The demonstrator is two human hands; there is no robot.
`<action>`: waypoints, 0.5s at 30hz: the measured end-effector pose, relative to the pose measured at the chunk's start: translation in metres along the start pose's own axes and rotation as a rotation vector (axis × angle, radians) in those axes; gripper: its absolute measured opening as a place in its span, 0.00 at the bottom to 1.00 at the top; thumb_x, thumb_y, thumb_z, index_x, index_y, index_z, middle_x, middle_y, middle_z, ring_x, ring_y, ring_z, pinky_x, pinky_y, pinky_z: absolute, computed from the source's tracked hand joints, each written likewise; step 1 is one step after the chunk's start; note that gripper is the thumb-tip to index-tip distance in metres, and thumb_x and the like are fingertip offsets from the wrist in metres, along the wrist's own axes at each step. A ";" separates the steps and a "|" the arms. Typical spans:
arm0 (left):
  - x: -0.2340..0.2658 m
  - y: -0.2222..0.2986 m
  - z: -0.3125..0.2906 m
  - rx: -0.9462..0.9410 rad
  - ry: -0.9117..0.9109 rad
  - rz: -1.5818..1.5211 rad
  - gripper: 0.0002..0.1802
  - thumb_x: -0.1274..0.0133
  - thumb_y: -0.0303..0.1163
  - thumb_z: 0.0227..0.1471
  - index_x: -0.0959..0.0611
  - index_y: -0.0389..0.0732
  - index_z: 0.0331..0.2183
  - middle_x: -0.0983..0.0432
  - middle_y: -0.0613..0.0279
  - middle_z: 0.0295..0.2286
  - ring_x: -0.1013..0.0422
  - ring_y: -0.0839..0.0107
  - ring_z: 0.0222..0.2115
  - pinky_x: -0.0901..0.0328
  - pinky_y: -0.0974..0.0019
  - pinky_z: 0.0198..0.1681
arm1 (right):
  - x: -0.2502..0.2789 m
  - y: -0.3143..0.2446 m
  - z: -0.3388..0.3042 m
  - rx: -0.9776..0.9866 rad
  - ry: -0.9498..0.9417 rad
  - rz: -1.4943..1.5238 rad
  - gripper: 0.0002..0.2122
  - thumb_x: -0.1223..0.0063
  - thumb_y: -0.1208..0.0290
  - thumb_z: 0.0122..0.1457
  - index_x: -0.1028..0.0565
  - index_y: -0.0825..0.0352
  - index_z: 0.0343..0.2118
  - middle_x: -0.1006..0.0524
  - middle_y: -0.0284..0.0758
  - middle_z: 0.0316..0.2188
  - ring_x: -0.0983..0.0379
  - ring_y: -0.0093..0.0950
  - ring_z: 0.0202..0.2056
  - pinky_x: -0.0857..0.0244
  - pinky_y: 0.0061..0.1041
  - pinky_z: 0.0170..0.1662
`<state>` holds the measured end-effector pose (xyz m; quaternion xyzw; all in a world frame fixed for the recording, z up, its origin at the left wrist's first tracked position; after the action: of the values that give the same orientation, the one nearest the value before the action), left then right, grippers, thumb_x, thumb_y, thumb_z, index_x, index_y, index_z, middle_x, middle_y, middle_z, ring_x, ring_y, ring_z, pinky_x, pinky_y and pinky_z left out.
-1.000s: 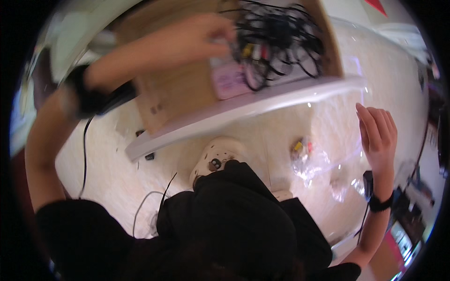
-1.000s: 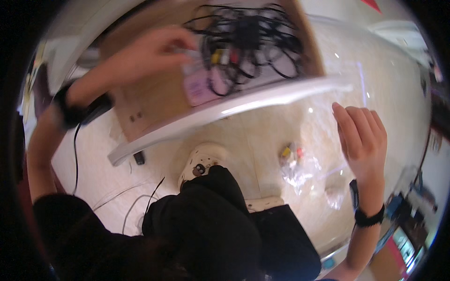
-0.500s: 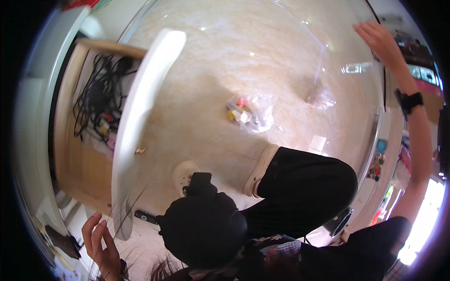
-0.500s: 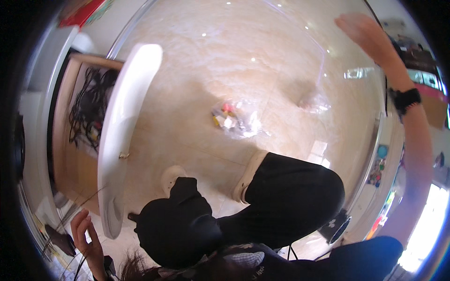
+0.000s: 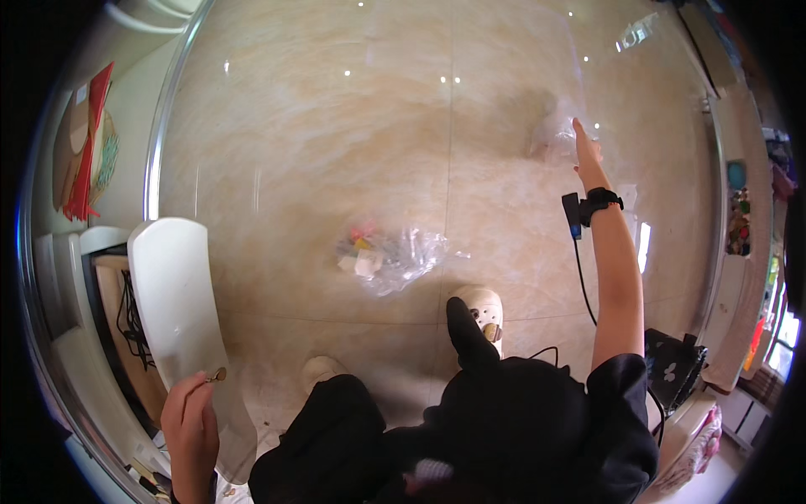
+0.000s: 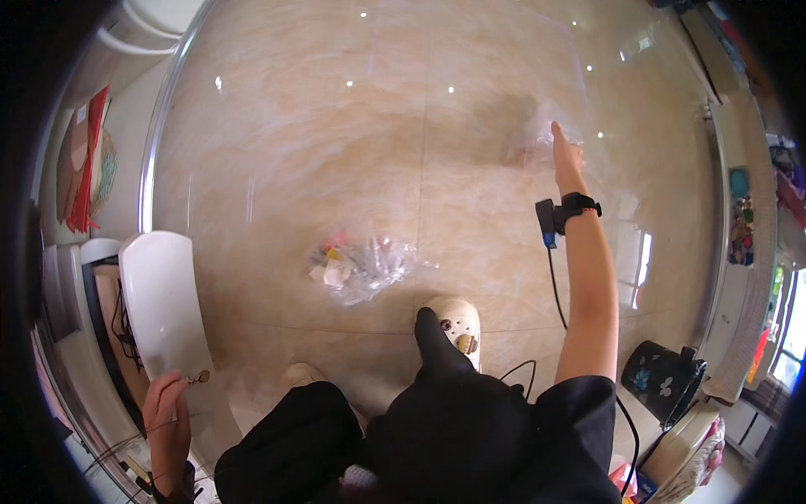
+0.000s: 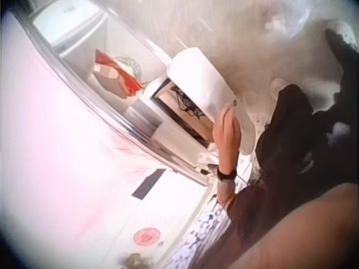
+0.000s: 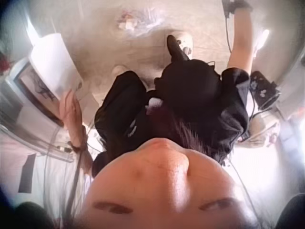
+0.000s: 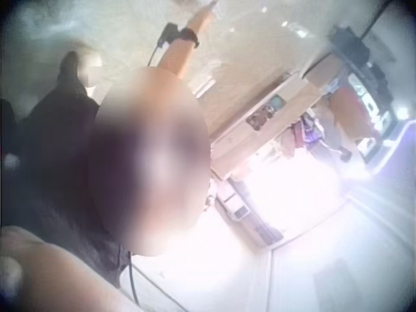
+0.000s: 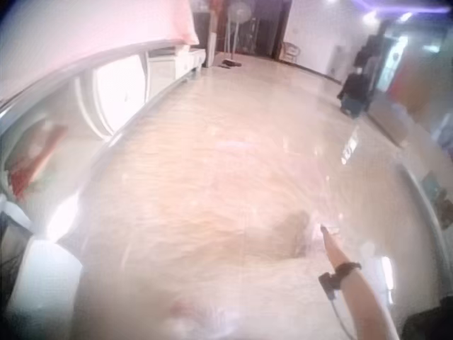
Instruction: The person organizes various electronic items by removing them from plastic bags, winding up power cords, placing a manual and cables into a drawer, and sorting small components into different bags.
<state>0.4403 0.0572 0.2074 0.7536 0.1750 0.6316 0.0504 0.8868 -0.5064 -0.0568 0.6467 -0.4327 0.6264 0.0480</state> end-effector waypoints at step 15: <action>-0.129 0.128 0.234 -0.415 -0.148 -0.077 0.07 0.52 0.21 0.46 0.24 0.36 0.31 0.29 0.59 0.33 0.30 0.59 0.30 0.34 0.63 0.32 | -0.012 -0.016 -0.019 0.341 -0.242 0.731 0.10 0.48 0.68 0.56 0.31 0.66 0.38 0.27 0.28 0.30 0.33 0.18 0.31 0.39 0.18 0.32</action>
<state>0.6744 -0.0703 0.0783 0.7641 0.0659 0.5945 0.2414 0.8839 -0.4785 -0.0550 0.5183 -0.5261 0.5843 -0.3364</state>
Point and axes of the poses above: each hand's wrist, its own z-axis towards the middle knuckle, its own x-axis out of the back of the hand, y = z × x, the point moved 9 cm from there along z, towards the middle knuckle
